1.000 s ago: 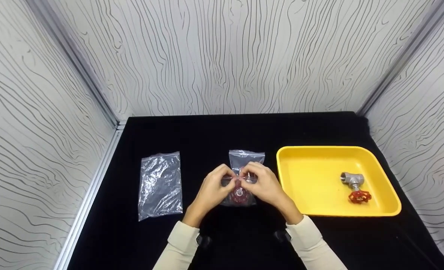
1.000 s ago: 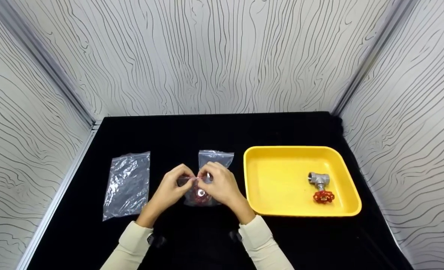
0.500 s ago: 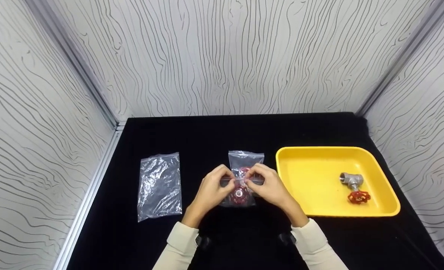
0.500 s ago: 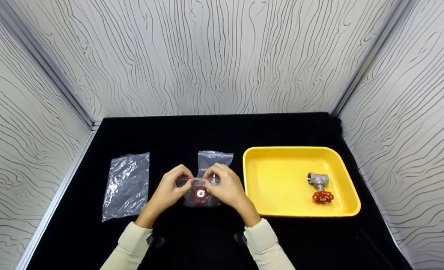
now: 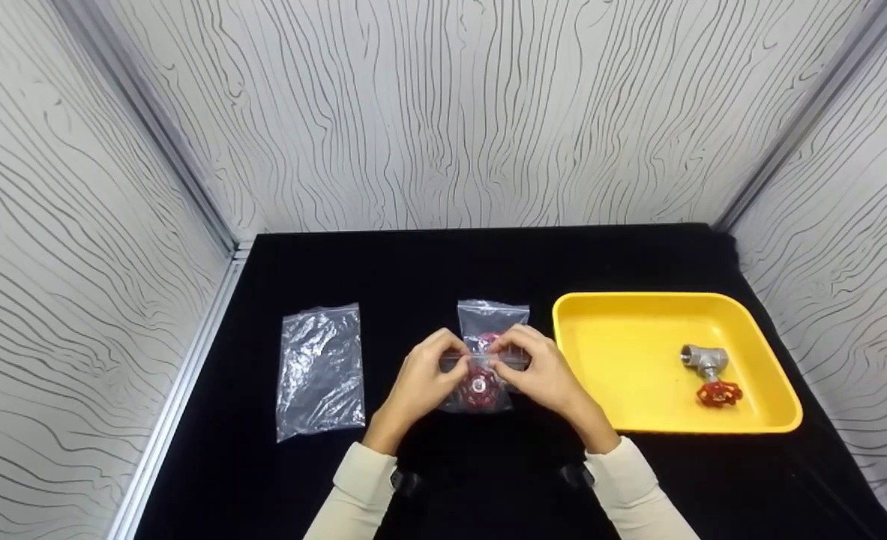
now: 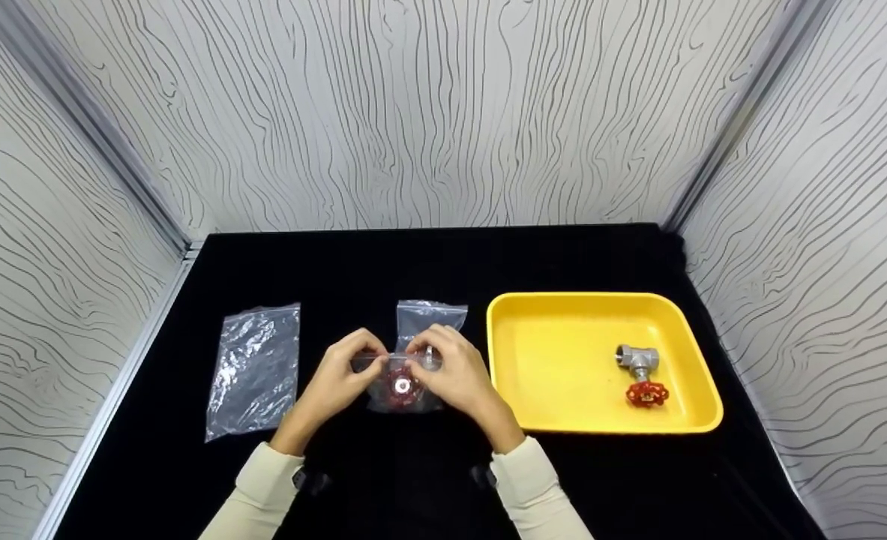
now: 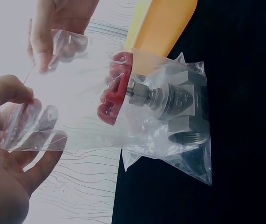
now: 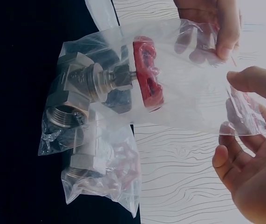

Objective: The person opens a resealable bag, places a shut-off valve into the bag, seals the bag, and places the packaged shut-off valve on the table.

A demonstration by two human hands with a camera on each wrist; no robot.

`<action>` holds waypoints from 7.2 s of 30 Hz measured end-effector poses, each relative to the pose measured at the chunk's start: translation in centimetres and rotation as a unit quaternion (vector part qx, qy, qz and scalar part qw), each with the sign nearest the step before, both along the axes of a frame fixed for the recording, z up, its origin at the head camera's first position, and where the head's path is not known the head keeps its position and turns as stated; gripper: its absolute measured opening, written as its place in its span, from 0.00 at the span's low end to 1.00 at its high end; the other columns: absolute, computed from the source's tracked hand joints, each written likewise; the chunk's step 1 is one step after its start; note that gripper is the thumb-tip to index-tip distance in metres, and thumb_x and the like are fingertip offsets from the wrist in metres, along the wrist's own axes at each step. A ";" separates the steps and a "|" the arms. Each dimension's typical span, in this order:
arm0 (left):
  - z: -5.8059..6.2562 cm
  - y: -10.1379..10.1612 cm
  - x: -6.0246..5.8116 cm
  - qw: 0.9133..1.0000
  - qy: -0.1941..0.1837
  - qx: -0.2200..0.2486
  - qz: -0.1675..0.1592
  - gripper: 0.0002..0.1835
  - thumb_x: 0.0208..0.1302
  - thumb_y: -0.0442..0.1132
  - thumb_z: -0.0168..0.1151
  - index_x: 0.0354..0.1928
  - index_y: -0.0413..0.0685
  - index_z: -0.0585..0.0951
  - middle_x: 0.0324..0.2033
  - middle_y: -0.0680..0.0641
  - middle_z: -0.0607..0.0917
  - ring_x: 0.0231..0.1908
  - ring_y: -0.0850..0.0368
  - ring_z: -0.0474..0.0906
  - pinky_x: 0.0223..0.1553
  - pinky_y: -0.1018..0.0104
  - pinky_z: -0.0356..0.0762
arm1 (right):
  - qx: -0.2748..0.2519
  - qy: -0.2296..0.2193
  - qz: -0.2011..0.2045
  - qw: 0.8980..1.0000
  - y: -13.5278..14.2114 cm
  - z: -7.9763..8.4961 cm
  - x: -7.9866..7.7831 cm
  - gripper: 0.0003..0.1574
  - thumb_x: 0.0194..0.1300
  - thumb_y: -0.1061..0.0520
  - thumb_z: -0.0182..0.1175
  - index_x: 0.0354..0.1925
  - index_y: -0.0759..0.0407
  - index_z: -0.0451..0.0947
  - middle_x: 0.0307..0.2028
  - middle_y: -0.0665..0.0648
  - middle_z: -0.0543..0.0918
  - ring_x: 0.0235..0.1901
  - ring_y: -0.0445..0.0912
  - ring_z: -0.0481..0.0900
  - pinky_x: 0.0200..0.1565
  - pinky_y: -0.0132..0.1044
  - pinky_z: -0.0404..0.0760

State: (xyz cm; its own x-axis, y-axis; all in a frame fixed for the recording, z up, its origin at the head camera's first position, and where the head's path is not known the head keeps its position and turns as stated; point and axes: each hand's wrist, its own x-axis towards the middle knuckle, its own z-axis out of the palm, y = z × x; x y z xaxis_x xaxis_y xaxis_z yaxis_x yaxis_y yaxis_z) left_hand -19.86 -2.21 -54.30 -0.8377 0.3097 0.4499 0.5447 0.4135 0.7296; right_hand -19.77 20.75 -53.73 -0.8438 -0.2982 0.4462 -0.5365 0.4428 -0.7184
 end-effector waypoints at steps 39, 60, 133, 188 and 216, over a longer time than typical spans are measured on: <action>0.1 -0.3 0.3 1.000 -0.021 0.006 0.000 0.02 0.69 0.33 0.67 0.37 0.48 0.85 0.39 0.53 0.86 0.43 0.61 0.84 0.50 0.67 0.87 | -0.037 0.013 -0.012 0.999 0.8 -0.4 0.2 0.11 0.60 0.67 0.76 0.35 0.52 0.87 0.34 0.50 0.86 0.29 0.49 0.75 0.31 0.29 0.72; 0.1 -0.6 0.7 1.000 -0.017 0.021 -0.006 0.04 0.66 0.30 0.67 0.37 0.48 0.85 0.38 0.50 0.88 0.43 0.61 0.85 0.50 0.67 0.88 | -0.057 0.016 0.001 0.998 1.4 -0.7 0.2 0.12 0.62 0.68 0.75 0.35 0.52 0.86 0.31 0.51 0.83 0.28 0.48 0.74 0.30 0.30 0.73; 0.2 -0.7 0.0 1.000 -0.002 0.019 0.007 0.03 0.71 0.35 0.70 0.39 0.52 0.88 0.40 0.54 0.88 0.42 0.61 0.84 0.49 0.64 0.86 | -0.106 -0.152 -0.015 0.983 0.1 -4.8 2.5 0.45 0.61 0.64 0.76 0.73 0.62 0.69 0.68 0.65 0.78 0.62 0.64 0.79 0.65 0.54 0.82; -9.8 -0.6 2.1 0.951 -0.264 0.156 -0.043 0.26 0.68 0.40 0.74 0.65 0.43 0.80 0.58 0.38 0.87 0.58 0.49 0.84 0.57 0.67 0.84 | -0.118 -0.230 -0.014 0.966 -1.3 -8.8 3.5 0.32 0.71 0.60 0.70 0.68 0.67 0.74 0.60 0.69 0.86 0.61 0.55 0.83 0.62 0.39 0.84; -8.7 -2.0 2.0 0.940 -0.258 0.224 -0.015 0.26 0.70 0.37 0.72 0.65 0.35 0.77 0.58 0.34 0.85 0.55 0.57 0.84 0.56 0.68 0.85 | -0.143 -0.215 0.012 0.966 -4.5 -8.3 2.5 0.28 0.76 0.61 0.63 0.68 0.72 0.72 0.60 0.73 0.83 0.61 0.54 0.82 0.58 0.31 0.84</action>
State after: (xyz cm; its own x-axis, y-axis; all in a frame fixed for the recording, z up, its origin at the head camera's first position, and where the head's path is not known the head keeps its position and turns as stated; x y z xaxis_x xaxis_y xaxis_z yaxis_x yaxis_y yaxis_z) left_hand -17.87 -4.18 -63.03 -0.9740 0.2130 0.0767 0.0766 -0.0090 0.9970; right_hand -17.30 16.29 -62.07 -0.9641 -0.2354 0.1227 -0.1682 0.1839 -0.9684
